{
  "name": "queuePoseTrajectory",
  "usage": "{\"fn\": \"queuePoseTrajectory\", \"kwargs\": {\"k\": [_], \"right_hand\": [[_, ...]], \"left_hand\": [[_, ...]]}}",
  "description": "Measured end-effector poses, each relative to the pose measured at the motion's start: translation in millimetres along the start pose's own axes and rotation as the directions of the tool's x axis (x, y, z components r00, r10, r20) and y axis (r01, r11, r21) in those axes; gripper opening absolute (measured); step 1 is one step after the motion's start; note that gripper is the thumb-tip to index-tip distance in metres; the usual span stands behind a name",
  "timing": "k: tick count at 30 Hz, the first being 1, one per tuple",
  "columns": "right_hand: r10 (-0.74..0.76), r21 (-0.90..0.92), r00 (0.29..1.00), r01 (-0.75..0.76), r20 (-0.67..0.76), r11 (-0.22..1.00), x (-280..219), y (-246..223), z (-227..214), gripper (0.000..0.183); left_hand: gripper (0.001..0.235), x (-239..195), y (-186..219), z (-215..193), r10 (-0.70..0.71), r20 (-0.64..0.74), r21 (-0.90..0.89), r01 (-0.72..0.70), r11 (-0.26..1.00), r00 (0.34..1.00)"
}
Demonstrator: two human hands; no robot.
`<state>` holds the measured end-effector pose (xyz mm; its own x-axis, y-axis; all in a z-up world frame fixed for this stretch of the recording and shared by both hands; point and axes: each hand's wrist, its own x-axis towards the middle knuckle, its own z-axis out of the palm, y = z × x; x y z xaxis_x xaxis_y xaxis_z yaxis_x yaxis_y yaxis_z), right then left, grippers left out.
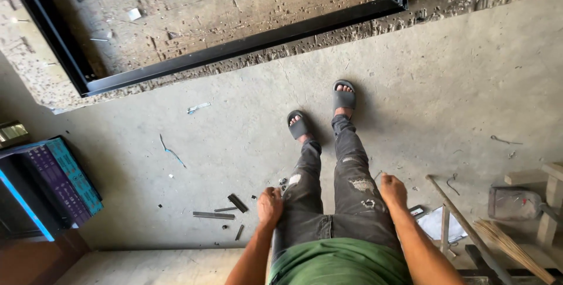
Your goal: Measuring, cutting, filing, and fitting metal rods to assemble a frame.
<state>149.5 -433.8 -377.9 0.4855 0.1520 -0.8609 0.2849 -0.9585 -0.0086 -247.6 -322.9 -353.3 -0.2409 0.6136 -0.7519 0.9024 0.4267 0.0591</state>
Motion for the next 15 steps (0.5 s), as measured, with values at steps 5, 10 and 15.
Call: {"fn": "queuePoseTrajectory", "kwargs": {"k": [5, 10, 15], "right_hand": [[-0.119, -0.005, 0.992, 0.119, -0.028, 0.993, 11, -17, -41, 0.054], [-0.273, 0.042, 0.958, 0.278, -0.086, 0.960, 36, -61, -95, 0.049], [-0.365, 0.143, 0.927, 0.374, -0.087, 0.916, 38, -98, -126, 0.043]], "left_hand": [[0.036, 32, 8, -50, 0.143, -0.034, 0.010, -0.143, 0.990, 0.989], [0.032, 43, 84, -87, 0.288, -0.165, -0.038, -0.297, 0.954, 0.944], [0.036, 22, 156, -101, 0.361, -0.054, -0.171, -0.364, 0.915, 0.931]]}}
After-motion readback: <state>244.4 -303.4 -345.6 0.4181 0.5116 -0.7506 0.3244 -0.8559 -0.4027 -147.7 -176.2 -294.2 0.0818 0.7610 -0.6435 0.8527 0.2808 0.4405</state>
